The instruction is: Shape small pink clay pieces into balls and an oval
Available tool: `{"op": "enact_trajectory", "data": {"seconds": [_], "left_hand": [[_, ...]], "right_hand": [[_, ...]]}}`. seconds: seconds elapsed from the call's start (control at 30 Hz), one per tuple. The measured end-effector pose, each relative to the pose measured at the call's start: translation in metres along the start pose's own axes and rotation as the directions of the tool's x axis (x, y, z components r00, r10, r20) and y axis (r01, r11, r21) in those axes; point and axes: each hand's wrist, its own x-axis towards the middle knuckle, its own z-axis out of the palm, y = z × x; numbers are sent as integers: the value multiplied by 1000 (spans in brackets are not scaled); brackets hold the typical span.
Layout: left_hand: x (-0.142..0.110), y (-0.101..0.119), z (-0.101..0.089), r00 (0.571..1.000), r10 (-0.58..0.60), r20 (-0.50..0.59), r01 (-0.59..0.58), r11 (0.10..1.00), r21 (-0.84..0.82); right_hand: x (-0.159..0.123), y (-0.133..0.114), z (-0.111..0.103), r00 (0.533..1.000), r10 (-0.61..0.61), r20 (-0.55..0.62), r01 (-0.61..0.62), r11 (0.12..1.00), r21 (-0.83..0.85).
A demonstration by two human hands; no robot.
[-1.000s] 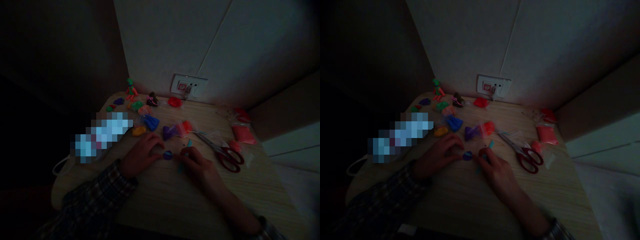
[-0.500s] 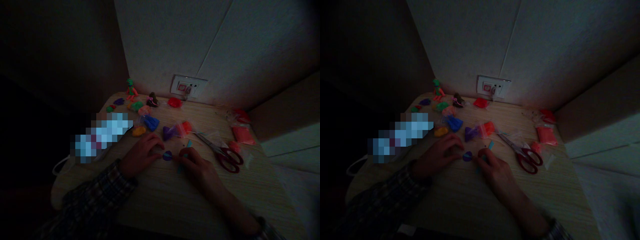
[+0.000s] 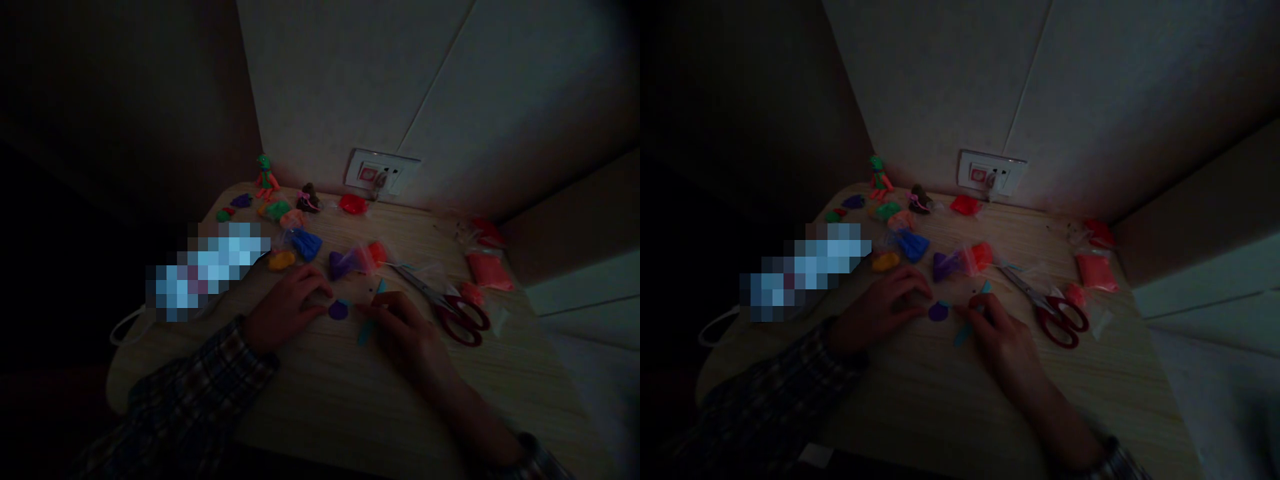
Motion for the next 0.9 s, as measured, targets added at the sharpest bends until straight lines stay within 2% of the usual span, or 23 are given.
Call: {"op": "enact_trajectory", "data": {"seconds": [0.23, 0.37, 0.7, 0.9], "left_hand": [[1, 0, 1, 1000, 14, -2, -14, 1000, 13], [1, 1, 0, 1000, 12, 3, -12, 1000, 21], [0, 2, -2, 1000, -2, 5, 2, 1000, 22], [0, 1, -2, 1000, 3, 10, -3, 1000, 28]], "right_hand": [[0, -1, 1, 999, 21, -44, -21, 1000, 1], [3, -4, -4, 999, -39, 4, 39, 998, 46], [3, -5, -8, 997, -45, 57, 43, 998, 49], [-2, -8, 4, 997, 18, 69, -20, 999, 27]]}}
